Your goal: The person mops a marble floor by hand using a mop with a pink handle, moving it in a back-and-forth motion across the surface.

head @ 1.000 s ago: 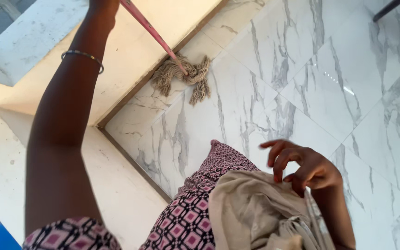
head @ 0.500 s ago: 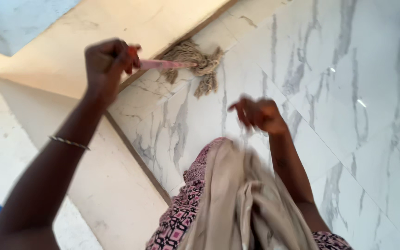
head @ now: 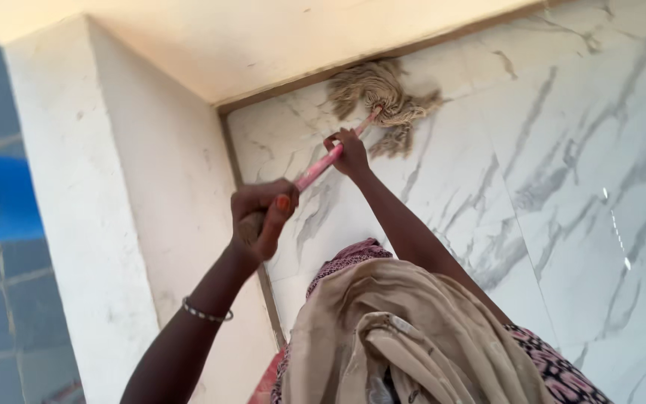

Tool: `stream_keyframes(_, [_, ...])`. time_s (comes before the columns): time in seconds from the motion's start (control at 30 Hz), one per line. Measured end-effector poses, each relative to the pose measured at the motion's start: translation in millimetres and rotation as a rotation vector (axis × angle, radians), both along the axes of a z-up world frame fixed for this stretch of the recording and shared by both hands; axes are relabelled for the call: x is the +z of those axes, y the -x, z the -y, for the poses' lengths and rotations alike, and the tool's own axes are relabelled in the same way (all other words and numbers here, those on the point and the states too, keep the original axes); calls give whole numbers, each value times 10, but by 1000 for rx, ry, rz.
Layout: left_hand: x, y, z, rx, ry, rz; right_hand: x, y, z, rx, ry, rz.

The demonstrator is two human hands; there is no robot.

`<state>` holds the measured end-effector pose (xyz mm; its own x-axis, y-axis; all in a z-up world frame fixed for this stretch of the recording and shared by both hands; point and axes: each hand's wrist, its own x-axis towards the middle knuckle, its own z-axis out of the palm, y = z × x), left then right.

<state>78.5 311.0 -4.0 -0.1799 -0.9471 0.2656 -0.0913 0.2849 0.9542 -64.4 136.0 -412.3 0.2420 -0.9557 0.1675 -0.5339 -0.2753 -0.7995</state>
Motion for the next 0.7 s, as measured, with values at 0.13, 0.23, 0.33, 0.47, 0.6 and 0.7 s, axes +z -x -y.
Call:
stream_keyframes(0.13, [151,-92,-511,149,31,56,105,-419,-347,148,-65,-5])
stream_keyframes(0.23, [227,-150,-905,219,21,64,187,-814,-699,225,-93,10])
stream_keyframes(0.33, [261,-210,-1292,386,-7,99,222,-1276,-1005,351,-37,42])
stream_keyframes(0.47, [160,-295,-1859,630,67,56,292,-1768,-1539,547,-70,-16])
stream_keyframes(0.6, [-38,-564,-2299,779,258,-119,472,-2105,-1992,787,-93,-217])
stream_keyframes(0.7, [9,-891,-2587,831,362,-152,664,-2128,-2290,745,-97,-307])
